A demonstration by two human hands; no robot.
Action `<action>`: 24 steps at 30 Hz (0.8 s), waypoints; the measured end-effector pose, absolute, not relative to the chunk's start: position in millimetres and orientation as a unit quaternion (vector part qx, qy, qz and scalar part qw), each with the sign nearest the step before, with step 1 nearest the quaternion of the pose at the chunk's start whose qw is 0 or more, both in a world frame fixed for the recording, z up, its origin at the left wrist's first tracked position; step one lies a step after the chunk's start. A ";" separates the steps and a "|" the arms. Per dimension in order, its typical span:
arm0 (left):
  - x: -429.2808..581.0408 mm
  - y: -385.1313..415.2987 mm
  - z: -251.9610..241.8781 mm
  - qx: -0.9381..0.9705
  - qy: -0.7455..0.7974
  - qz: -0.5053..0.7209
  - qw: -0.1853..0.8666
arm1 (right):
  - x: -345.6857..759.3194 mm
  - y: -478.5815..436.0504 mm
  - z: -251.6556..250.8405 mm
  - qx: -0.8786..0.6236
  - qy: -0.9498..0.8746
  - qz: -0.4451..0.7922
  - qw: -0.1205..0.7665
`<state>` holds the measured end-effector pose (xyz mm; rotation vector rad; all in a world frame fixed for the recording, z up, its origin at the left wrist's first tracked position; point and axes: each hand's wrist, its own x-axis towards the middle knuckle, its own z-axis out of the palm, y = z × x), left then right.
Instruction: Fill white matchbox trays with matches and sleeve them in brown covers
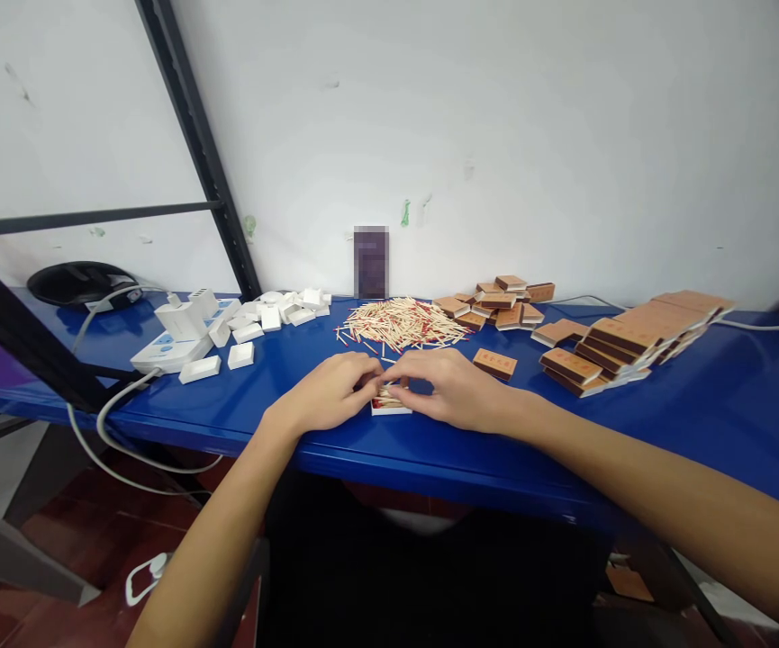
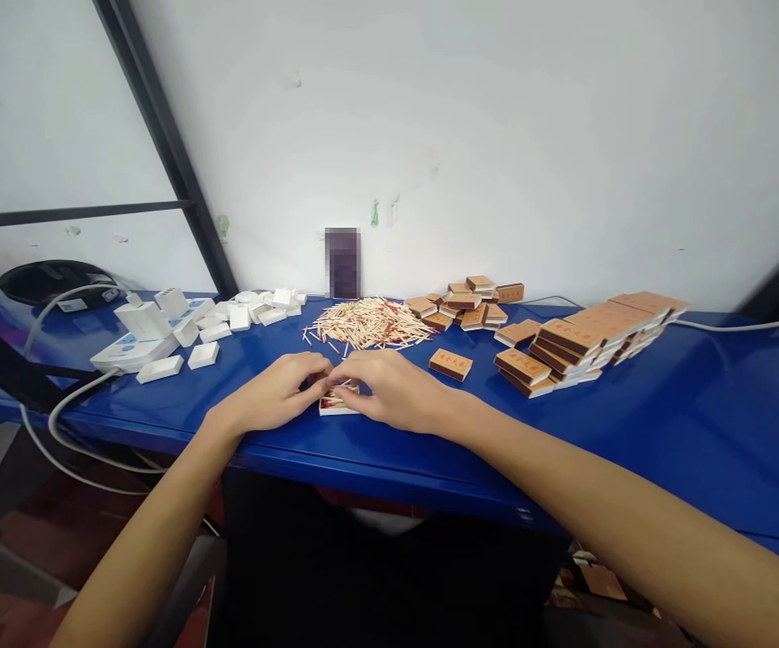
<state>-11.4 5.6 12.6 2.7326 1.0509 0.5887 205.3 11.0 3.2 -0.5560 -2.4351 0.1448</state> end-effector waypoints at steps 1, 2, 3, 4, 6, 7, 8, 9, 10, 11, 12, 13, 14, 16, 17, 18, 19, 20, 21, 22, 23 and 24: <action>-11.6 5.3 13.0 0.911 0.354 0.198 0.077 | 205.9 12.3 4.0 -0.216 -0.919 0.048 0.325; -11.9 4.8 13.7 0.908 0.360 0.199 0.080 | 207.0 14.2 4.4 -0.223 -0.916 0.040 0.331; -12.3 4.2 14.5 0.904 0.369 0.200 0.082 | 208.4 16.8 4.3 -0.231 -0.914 0.032 0.333; -12.8 3.4 15.5 0.899 0.380 0.200 0.082 | 210.2 20.0 3.7 -0.239 -0.914 0.026 0.326; -13.8 2.0 17.2 0.889 0.407 0.196 0.072 | 214.4 26.9 0.7 -0.253 -0.921 0.021 0.295; -14.2 1.5 17.8 0.885 0.418 0.194 0.064 | 216.6 30.1 -1.3 -0.260 -0.925 0.019 0.275; -14.5 1.1 18.3 0.883 0.426 0.191 0.058 | 218.5 33.0 -3.4 -0.268 -0.928 0.017 0.257; -14.6 0.9 18.6 0.882 0.429 0.187 0.055 | 219.9 35.2 -5.3 -0.274 -0.931 0.014 0.241; -14.6 0.8 18.7 0.883 0.428 0.184 0.056 | 220.8 36.9 -6.9 -0.278 -0.932 0.012 0.230; -14.4 0.7 18.7 0.886 0.423 0.181 0.061 | 221.0 37.9 -7.9 -0.281 -0.934 0.007 0.222; -14.0 0.7 18.7 0.889 0.417 0.179 0.068 | 220.5 38.4 -8.3 -0.283 -0.935 0.001 0.214; -13.5 0.6 18.6 0.892 0.409 0.178 0.075 | 219.4 38.5 -8.0 -0.286 -0.937 -0.006 0.203; -13.0 0.5 18.5 0.895 0.402 0.178 0.081 | 217.8 38.3 -7.3 -0.288 -0.939 -0.012 0.189; -12.0 0.0 18.3 0.898 0.391 0.181 0.090 | 214.0 37.3 -5.0 -0.294 -0.942 -0.014 0.163; -11.5 -0.3 18.2 0.899 0.387 0.184 0.093 | 212.2 36.6 -3.7 -0.298 -0.942 -0.010 0.154; -11.2 -0.6 18.1 0.899 0.384 0.187 0.095 | 210.9 35.9 -2.6 -0.305 -0.941 -0.007 0.146; -11.0 -0.8 18.0 0.899 0.382 0.188 0.098 | 209.9 35.1 -1.7 -0.315 -0.939 -0.007 0.140; -10.8 -1.1 17.9 0.899 0.381 0.190 0.100 | 209.5 34.4 -1.0 -0.326 -0.936 -0.013 0.134; -10.8 -1.3 17.7 0.899 0.380 0.190 0.101 | 209.6 33.8 -0.6 -0.337 -0.933 -0.023 0.128; -10.8 -1.4 17.6 0.899 0.380 0.190 0.102 | 210.2 33.4 -0.3 -0.345 -0.930 -0.033 0.124; -10.9 -1.5 17.4 0.900 0.379 0.189 0.103 | 211.0 33.2 0.0 -0.352 -0.927 -0.038 0.126; -11.0 -1.5 17.2 0.901 0.378 0.189 0.102 | 212.1 33.3 0.4 -0.357 -0.924 -0.035 0.135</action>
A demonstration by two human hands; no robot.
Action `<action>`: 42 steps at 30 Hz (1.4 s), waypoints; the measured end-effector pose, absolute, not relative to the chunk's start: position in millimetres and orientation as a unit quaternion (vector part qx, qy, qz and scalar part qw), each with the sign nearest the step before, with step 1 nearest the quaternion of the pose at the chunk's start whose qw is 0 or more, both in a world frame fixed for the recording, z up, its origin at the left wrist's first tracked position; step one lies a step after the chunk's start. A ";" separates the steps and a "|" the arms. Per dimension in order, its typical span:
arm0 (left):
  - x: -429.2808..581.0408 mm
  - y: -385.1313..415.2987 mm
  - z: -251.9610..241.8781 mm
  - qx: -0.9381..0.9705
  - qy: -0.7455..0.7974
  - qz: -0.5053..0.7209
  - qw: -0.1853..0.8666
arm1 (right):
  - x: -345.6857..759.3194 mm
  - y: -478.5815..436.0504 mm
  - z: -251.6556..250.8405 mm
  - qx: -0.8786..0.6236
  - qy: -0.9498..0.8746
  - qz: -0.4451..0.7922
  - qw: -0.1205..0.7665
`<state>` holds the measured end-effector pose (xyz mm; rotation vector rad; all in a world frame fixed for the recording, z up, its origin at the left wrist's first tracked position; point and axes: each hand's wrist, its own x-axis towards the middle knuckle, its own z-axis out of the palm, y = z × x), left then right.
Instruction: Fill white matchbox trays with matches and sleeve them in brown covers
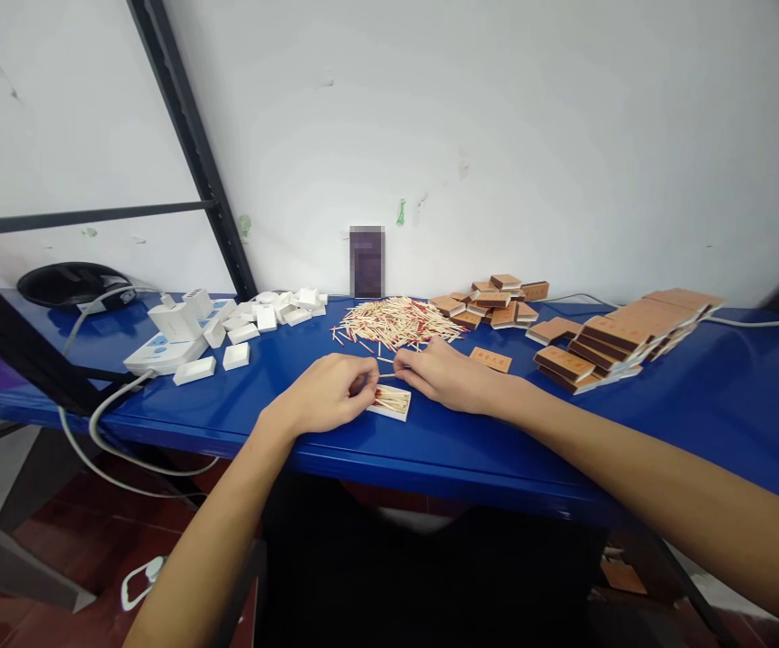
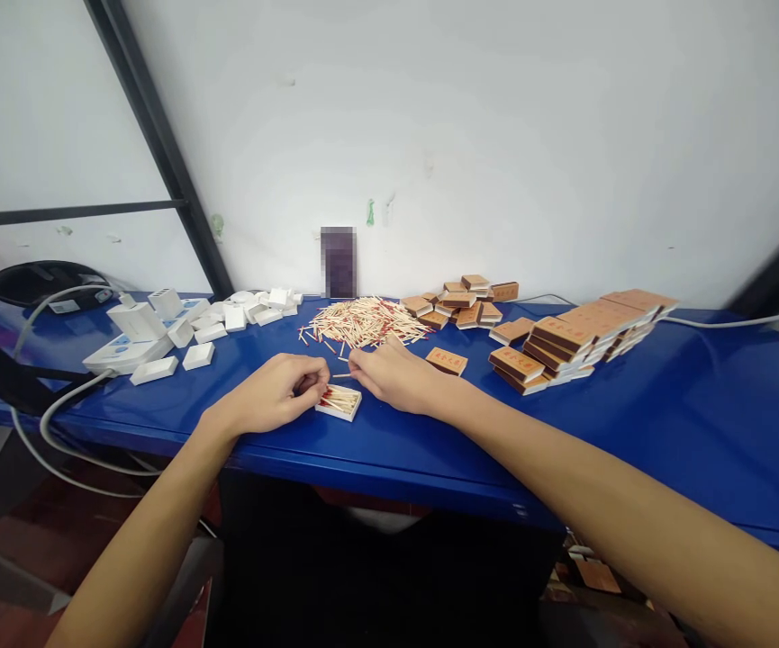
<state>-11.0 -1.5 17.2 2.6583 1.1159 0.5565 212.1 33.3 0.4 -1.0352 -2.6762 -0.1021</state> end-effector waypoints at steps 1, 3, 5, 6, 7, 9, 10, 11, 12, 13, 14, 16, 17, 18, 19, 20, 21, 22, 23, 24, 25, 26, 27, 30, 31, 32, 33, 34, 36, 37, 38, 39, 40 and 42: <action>-11.2 -1.5 16.9 0.901 0.377 0.189 0.101 | 213.3 33.5 1.0 -0.362 -0.919 -0.025 0.151; -11.6 -1.6 16.6 0.902 0.371 0.201 0.090 | 215.6 34.2 3.4 -0.374 -0.904 0.007 0.204; -12.0 -2.0 16.6 0.904 0.359 0.220 0.072 | 217.2 34.4 6.6 -0.375 -0.888 0.048 0.260; -12.1 -2.3 16.7 0.906 0.352 0.227 0.065 | 217.7 34.0 8.2 -0.370 -0.883 0.068 0.281; -12.2 -2.7 16.8 0.908 0.345 0.230 0.060 | 217.8 33.3 9.7 -0.364 -0.879 0.085 0.297; -12.1 -3.5 17.1 0.912 0.334 0.230 0.061 | 217.4 31.2 11.7 -0.348 -0.874 0.110 0.322; -12.0 -3.8 17.1 0.913 0.332 0.228 0.065 | 216.8 30.0 12.2 -0.340 -0.870 0.120 0.336; -11.8 -4.0 17.1 0.914 0.330 0.226 0.070 | 216.0 29.0 12.5 -0.334 -0.863 0.131 0.354; -11.6 -4.2 17.0 0.914 0.330 0.223 0.075 | 215.0 28.2 12.8 -0.330 -0.854 0.148 0.375; -11.3 -4.2 16.8 0.914 0.331 0.219 0.078 | 214.1 27.8 13.0 -0.328 -0.841 0.170 0.396; -11.1 -4.1 16.6 0.915 0.332 0.215 0.081 | 213.3 27.7 13.3 -0.329 -0.825 0.195 0.417; -10.9 -3.5 16.3 0.917 0.330 0.208 0.081 | 212.2 28.6 13.9 -0.335 -0.791 0.234 0.456; -11.0 -3.1 16.2 0.918 0.327 0.208 0.080 | 211.9 29.3 14.1 -0.337 -0.777 0.245 0.471; -11.0 -2.7 16.1 0.920 0.324 0.208 0.079 | 211.8 29.9 14.1 -0.337 -0.768 0.250 0.483; -11.2 -2.2 16.1 0.920 0.321 0.208 0.078 | 211.6 30.3 13.9 -0.336 -0.765 0.247 0.491; -11.3 -1.7 16.0 0.921 0.320 0.208 0.078 | 211.3 30.2 13.5 -0.335 -0.766 0.238 0.495; -11.4 -1.2 15.8 0.921 0.320 0.208 0.079 | 210.8 29.4 12.7 -0.332 -0.771 0.227 0.494; -11.4 -0.7 15.6 0.921 0.320 0.207 0.081 | 209.9 28.0 11.8 -0.330 -0.779 0.215 0.488; -11.4 -0.3 15.4 0.921 0.321 0.205 0.081 | 208.7 25.9 10.8 -0.325 -0.790 0.206 0.478; -11.3 0.1 15.0 0.921 0.321 0.205 0.081 | 207.2 23.3 9.6 -0.316 -0.802 0.198 0.466; -11.2 0.4 14.6 0.920 0.324 0.206 0.080 | 205.5 20.4 8.4 -0.302 -0.816 0.193 0.452; -11.1 0.7 14.0 0.918 0.330 0.208 0.079 | 203.7 17.5 7.1 -0.285 -0.832 0.186 0.439; -11.1 1.0 13.5 0.915 0.336 0.210 0.078 | 202.0 15.0 5.8 -0.264 -0.848 0.173 0.426; -11.1 1.3 12.1 0.905 0.364 0.213 0.061 | 198.9 11.0 1.4 -0.208 -0.889 0.105 0.395; -11.2 1.2 11.9 0.903 0.371 0.211 0.056 | 198.6 10.9 -0.1 -0.200 -0.898 0.084 0.383; -11.3 1.0 11.8 0.901 0.375 0.210 0.052 | 198.8 11.4 -1.6 -0.196 -0.906 0.068 0.370; -11.3 0.8 11.9 0.900 0.379 0.209 0.051 | 199.2 12.1 -2.8 -0.196 -0.912 0.059 0.356; -11.2 0.4 12.2 0.900 0.381 0.207 0.051 | 199.9 12.9 -3.9 -0.197 -0.917 0.054 0.342; -11.1 -0.4 13.2 0.899 0.382 0.205 0.052 | 201.6 14.1 -4.6 -0.200 -0.925 0.049 0.318; -11.0 -0.9 13.8 0.900 0.382 0.205 0.052 | 202.4 14.2 -4.2 -0.204 -0.927 0.049 0.311; -11.1 -1.4 14.4 0.901 0.380 0.205 0.054 | 203.2 14.1 -3.2 -0.208 -0.928 0.050 0.307; -11.3 -1.8 15.0 0.902 0.376 0.205 0.057 | 203.9 13.6 -1.6 -0.212 -0.928 0.049 0.303; -11.7 -2.1 15.4 0.904 0.370 0.206 0.059 | 204.5 13.0 0.5 -0.218 -0.927 0.047 0.301; -12.9 -1.8 15.6 0.908 0.359 0.208 0.064 | 206.1 11.3 5.9 -0.229 -0.925 0.040 0.299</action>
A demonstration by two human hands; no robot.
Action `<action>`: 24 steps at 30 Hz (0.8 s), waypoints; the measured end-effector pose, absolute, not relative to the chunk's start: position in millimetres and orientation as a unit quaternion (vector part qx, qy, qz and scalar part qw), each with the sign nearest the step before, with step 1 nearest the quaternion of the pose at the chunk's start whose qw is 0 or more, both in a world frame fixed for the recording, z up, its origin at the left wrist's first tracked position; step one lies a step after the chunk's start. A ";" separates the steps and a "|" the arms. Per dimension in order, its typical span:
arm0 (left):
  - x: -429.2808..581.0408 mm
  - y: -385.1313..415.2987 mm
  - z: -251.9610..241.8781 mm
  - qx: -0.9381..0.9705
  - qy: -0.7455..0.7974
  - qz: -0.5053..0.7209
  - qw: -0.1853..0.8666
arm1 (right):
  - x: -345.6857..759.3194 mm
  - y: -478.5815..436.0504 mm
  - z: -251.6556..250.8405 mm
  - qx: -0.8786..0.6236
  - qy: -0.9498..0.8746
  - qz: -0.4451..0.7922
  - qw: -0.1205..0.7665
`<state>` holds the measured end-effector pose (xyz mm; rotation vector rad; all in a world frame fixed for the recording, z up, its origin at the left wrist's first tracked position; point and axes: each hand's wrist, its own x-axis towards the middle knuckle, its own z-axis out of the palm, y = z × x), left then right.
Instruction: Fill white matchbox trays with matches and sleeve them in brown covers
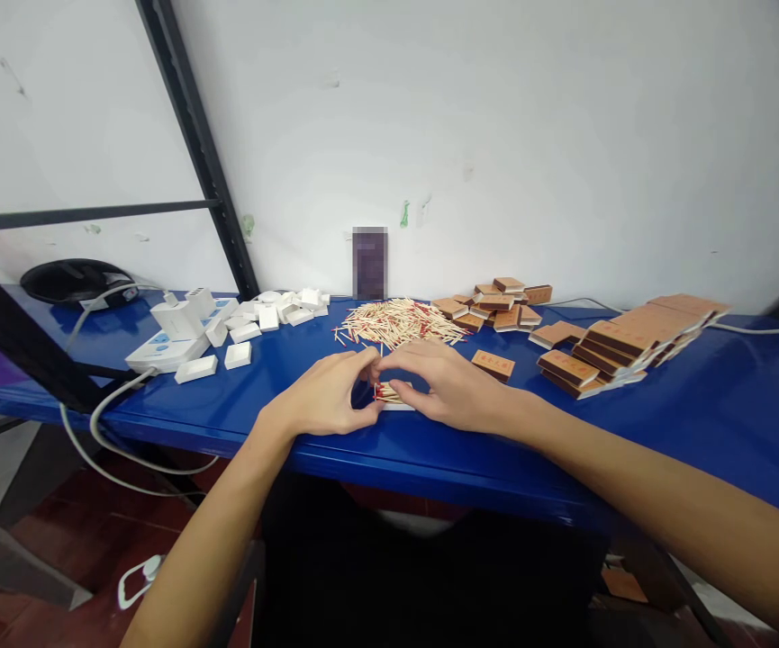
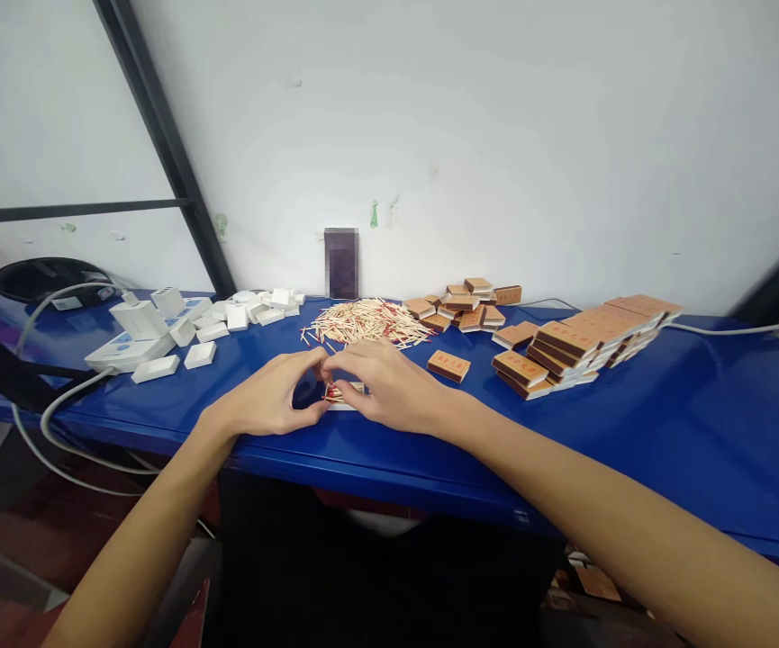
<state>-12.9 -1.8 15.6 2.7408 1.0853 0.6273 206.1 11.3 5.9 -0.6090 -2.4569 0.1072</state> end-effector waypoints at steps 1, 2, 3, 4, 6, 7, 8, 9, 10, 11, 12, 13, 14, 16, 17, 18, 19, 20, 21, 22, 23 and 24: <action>-13.7 -1.2 15.3 0.908 0.358 0.208 0.065 | 207.0 10.5 8.8 -0.236 -0.923 0.038 0.302; -14.5 -0.2 14.6 0.907 0.360 0.208 0.064 | 208.1 9.7 11.7 -0.245 -0.919 0.038 0.305; -15.2 1.0 13.7 0.907 0.363 0.207 0.062 | 209.4 9.0 14.4 -0.257 -0.915 0.041 0.307; -15.8 2.5 12.7 0.906 0.366 0.205 0.057 | 210.8 8.4 16.8 -0.269 -0.912 0.045 0.307; -16.4 5.7 10.6 0.907 0.365 0.204 0.048 | 213.4 7.6 20.0 -0.293 -0.909 0.053 0.291; -16.3 7.0 9.9 0.909 0.362 0.204 0.045 | 214.6 7.6 20.6 -0.302 -0.911 0.053 0.276; -15.9 8.1 9.4 0.910 0.357 0.204 0.047 | 215.7 7.8 20.5 -0.306 -0.915 0.053 0.257; -15.4 8.8 9.2 0.911 0.354 0.204 0.051 | 216.5 8.4 19.7 -0.305 -0.921 0.054 0.237; -14.7 9.2 9.1 0.912 0.351 0.205 0.056 | 217.1 9.3 18.4 -0.299 -0.928 0.057 0.215; -14.0 9.3 9.2 0.912 0.350 0.205 0.061 | 217.6 10.4 16.8 -0.292 -0.935 0.062 0.194; -13.4 9.3 9.2 0.911 0.351 0.205 0.066 | 217.9 11.7 14.9 -0.284 -0.940 0.069 0.177; -13.1 9.3 9.0 0.910 0.353 0.204 0.069 | 218.1 12.9 13.2 -0.278 -0.943 0.077 0.166; -13.1 9.4 8.7 0.910 0.356 0.202 0.069 | 218.2 14.0 11.8 -0.275 -0.944 0.083 0.161; -14.3 10.1 7.7 0.907 0.367 0.198 0.060 | 218.3 15.9 9.8 -0.280 -0.942 0.091 0.162; -15.4 10.7 7.1 0.904 0.375 0.199 0.052 | 218.6 16.8 9.3 -0.285 -0.940 0.092 0.164; -16.6 11.2 6.7 0.899 0.384 0.205 0.042 | 218.9 17.8 8.8 -0.291 -0.938 0.092 0.166; -17.7 11.7 6.6 0.892 0.394 0.217 0.034 | 219.5 18.9 8.3 -0.298 -0.935 0.092 0.169; -18.5 11.9 6.8 0.884 0.403 0.233 0.027 | 220.1 20.2 7.7 -0.303 -0.933 0.092 0.174; -18.8 11.7 7.2 0.877 0.409 0.251 0.024 | 220.8 21.6 6.9 -0.307 -0.930 0.091 0.181; -18.5 11.3 7.9 0.871 0.410 0.268 0.026 | 221.5 23.1 5.9 -0.310 -0.928 0.092 0.188; -17.6 10.5 8.6 0.869 0.405 0.281 0.034 | 222.1 24.4 4.9 -0.310 -0.926 0.096 0.195; -16.2 9.4 9.4 0.871 0.395 0.289 0.046 | 222.4 25.6 3.9 -0.308 -0.924 0.102 0.202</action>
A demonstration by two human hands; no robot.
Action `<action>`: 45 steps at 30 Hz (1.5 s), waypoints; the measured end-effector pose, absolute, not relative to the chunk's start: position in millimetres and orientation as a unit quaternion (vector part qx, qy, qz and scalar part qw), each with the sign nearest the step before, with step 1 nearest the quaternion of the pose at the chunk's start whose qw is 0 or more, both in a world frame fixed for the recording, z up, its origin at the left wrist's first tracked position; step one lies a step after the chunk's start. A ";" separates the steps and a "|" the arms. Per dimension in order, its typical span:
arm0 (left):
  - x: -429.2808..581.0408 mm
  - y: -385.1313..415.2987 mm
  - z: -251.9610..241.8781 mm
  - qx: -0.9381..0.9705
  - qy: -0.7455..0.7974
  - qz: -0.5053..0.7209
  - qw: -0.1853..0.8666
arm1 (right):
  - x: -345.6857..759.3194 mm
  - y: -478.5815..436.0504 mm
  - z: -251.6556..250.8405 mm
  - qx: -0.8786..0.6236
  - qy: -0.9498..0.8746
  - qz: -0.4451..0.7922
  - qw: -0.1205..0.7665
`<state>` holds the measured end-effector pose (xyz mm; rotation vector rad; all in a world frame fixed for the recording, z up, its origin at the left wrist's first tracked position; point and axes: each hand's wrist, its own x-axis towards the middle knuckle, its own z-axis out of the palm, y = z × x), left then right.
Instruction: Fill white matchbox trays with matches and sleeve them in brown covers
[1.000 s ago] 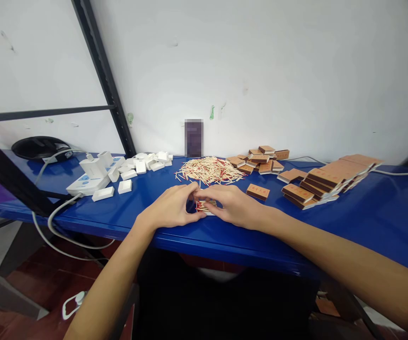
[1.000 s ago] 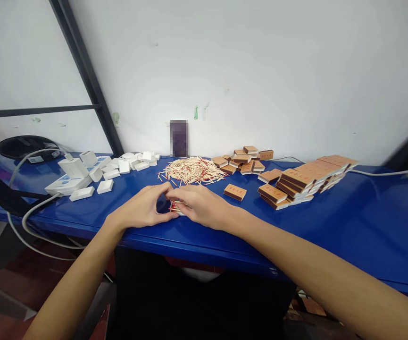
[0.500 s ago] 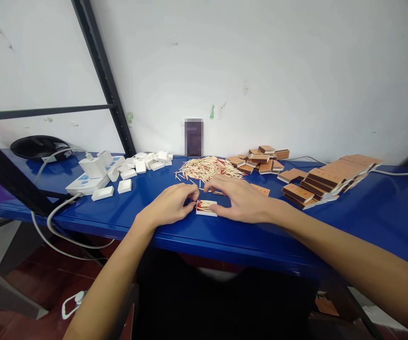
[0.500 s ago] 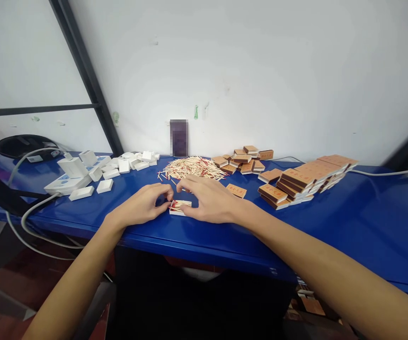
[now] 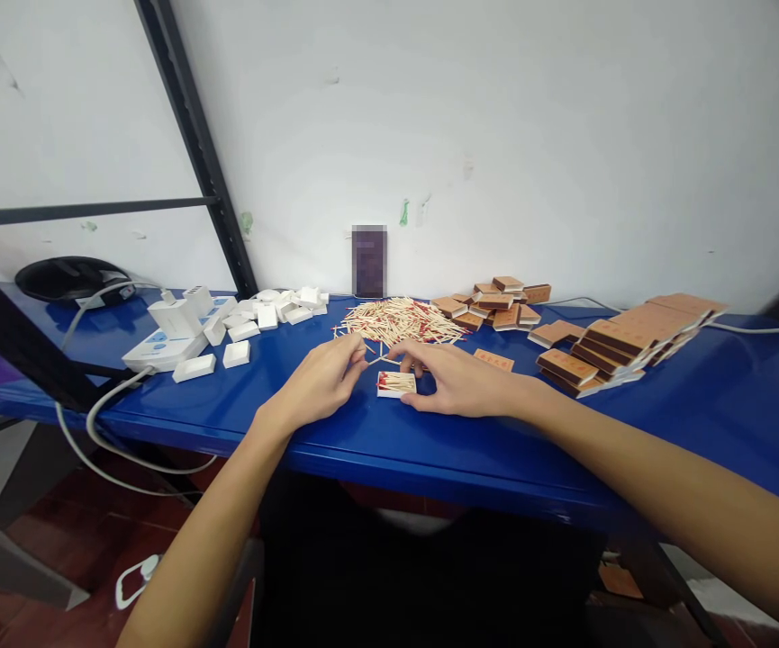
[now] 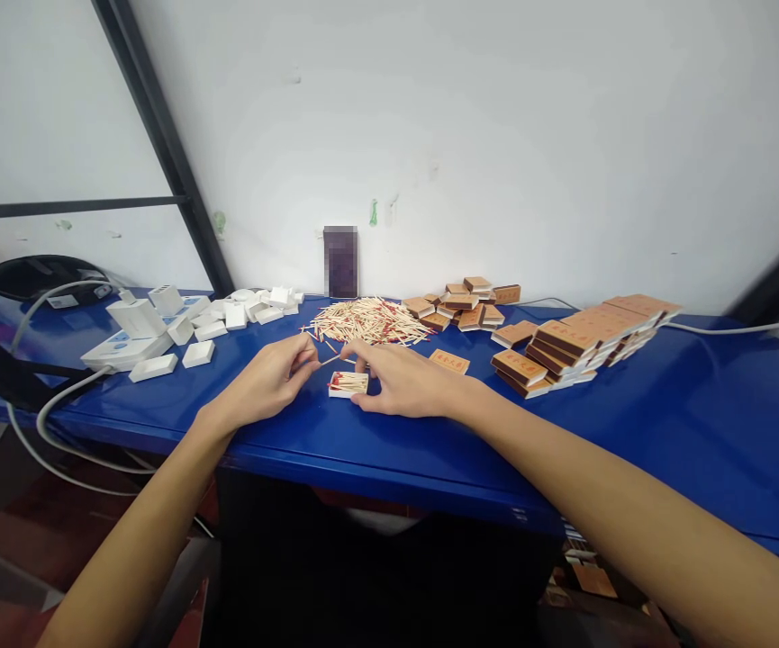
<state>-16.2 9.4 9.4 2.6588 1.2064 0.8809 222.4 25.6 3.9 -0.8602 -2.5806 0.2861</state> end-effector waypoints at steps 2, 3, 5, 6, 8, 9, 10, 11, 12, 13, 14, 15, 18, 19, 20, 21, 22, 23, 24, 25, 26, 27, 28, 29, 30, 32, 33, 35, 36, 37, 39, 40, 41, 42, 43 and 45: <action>-12.7 7.2 10.4 0.880 0.371 0.287 0.072 | 222.4 26.8 2.3 -0.302 -0.921 0.124 0.211; -11.1 6.3 10.7 0.885 0.362 0.282 0.080 | 222.1 26.9 1.8 -0.299 -0.920 0.134 0.214; -9.2 5.3 10.9 0.892 0.355 0.270 0.079 | 221.3 26.5 1.3 -0.293 -0.920 0.143 0.218; -9.1 5.1 11.0 0.892 0.357 0.266 0.072 | 220.9 26.3 1.3 -0.291 -0.921 0.142 0.217; -10.5 4.9 11.8 0.891 0.364 0.264 0.058 | 220.6 25.8 1.2 -0.290 -0.923 0.132 0.215; -11.7 4.7 12.4 0.891 0.368 0.262 0.054 | 220.6 25.6 1.3 -0.289 -0.925 0.128 0.212; -13.2 4.4 13.1 0.890 0.371 0.259 0.052 | 220.6 25.5 1.5 -0.289 -0.926 0.125 0.209; -14.7 4.1 13.8 0.891 0.373 0.254 0.051 | 220.7 25.3 1.7 -0.289 -0.927 0.123 0.207; -16.3 3.8 14.5 0.892 0.376 0.247 0.053 | 220.7 25.1 2.1 -0.288 -0.928 0.121 0.205; -17.8 3.6 14.9 0.892 0.381 0.237 0.054 | 220.7 24.8 2.5 -0.288 -0.928 0.119 0.202; -19.2 3.6 15.1 0.892 0.388 0.227 0.053 | 220.6 24.5 2.9 -0.289 -0.929 0.117 0.201; -20.5 3.9 14.9 0.892 0.395 0.215 0.049 | 220.4 24.2 3.4 -0.291 -0.929 0.113 0.201; -23.5 6.4 13.0 0.898 0.400 0.182 0.032 | 219.8 23.2 4.3 -0.300 -0.928 0.107 0.195; -24.2 7.5 12.3 0.901 0.394 0.177 0.029 | 219.6 22.9 4.4 -0.303 -0.927 0.106 0.193; -24.7 8.6 11.6 0.904 0.388 0.176 0.031 | 219.6 22.8 4.5 -0.305 -0.927 0.106 0.190; -25.1 9.5 11.2 0.906 0.383 0.178 0.034 | 219.7 22.7 4.4 -0.306 -0.927 0.105 0.189; -25.3 10.2 11.0 0.904 0.384 0.183 0.038 | 219.8 22.8 4.3 -0.305 -0.928 0.104 0.189; -25.4 10.6 11.2 0.901 0.387 0.191 0.041 | 220.0 22.9 4.2 -0.303 -0.928 0.103 0.190; -25.2 10.8 11.6 0.896 0.392 0.202 0.043 | 220.1 23.1 4.0 -0.301 -0.929 0.103 0.191; -24.7 10.6 12.2 0.892 0.394 0.214 0.047 | 220.1 23.2 3.7 -0.298 -0.929 0.104 0.193; -23.9 10.2 12.9 0.889 0.393 0.228 0.052 | 219.9 23.4 3.5 -0.296 -0.929 0.107 0.196; -22.7 9.5 13.6 0.887 0.388 0.243 0.059 | 219.6 23.5 3.2 -0.294 -0.928 0.110 0.200; -21.1 8.7 14.3 0.886 0.380 0.257 0.068 | 219.1 23.4 3.0 -0.293 -0.927 0.115 0.204; -19.3 7.8 14.8 0.886 0.370 0.268 0.076 | 218.4 23.2 2.8 -0.292 -0.926 0.119 0.206; -17.3 6.9 15.2 0.887 0.361 0.274 0.082 | 217.6 22.9 2.7 -0.292 -0.925 0.123 0.208; -13.5 5.4 15.3 0.894 0.348 0.272 0.078 | 216.0 21.9 2.8 -0.290 -0.925 0.127 0.210; -12.1 5.0 15.2 0.898 0.344 0.266 0.071 | 215.4 21.4 3.0 -0.289 -0.925 0.127 0.211; -10.5 4.6 14.7 0.903 0.342 0.255 0.054 | 214.5 20.5 3.6 -0.288 -0.926 0.124 0.211; -10.3 4.7 14.5 0.903 0.342 0.254 0.049 | 214.4 20.2 3.9 -0.288 -0.926 0.121 0.211; -10.5 4.8 14.4 0.903 0.342 0.254 0.047 | 214.4 19.8 4.2 -0.288 -0.927 0.118 0.210; -11.2 5.0 14.3 0.903 0.341 0.257 0.045 | 214.7 19.2 4.7 -0.287 -0.929 0.112 0.205; -11.7 4.9 14.4 0.903 0.341 0.257 0.043 | 214.7 18.8 4.7 -0.287 -0.930 0.108 0.202; -12.1 4.8 14.4 0.902 0.343 0.258 0.042 | 214.5 18.3 4.7 -0.289 -0.931 0.104 0.199; -12.5 4.6 14.5 0.901 0.345 0.259 0.042 | 214.0 17.6 4.5 -0.293 -0.930 0.097 0.199; -12.9 4.4 14.5 0.900 0.348 0.260 0.045 | 213.3 16.8 4.2 -0.297 -0.929 0.089 0.202; -13.8 3.7 14.5 0.897 0.353 0.261 0.057 | 210.9 14.9 3.4 -0.305 -0.925 0.075 0.215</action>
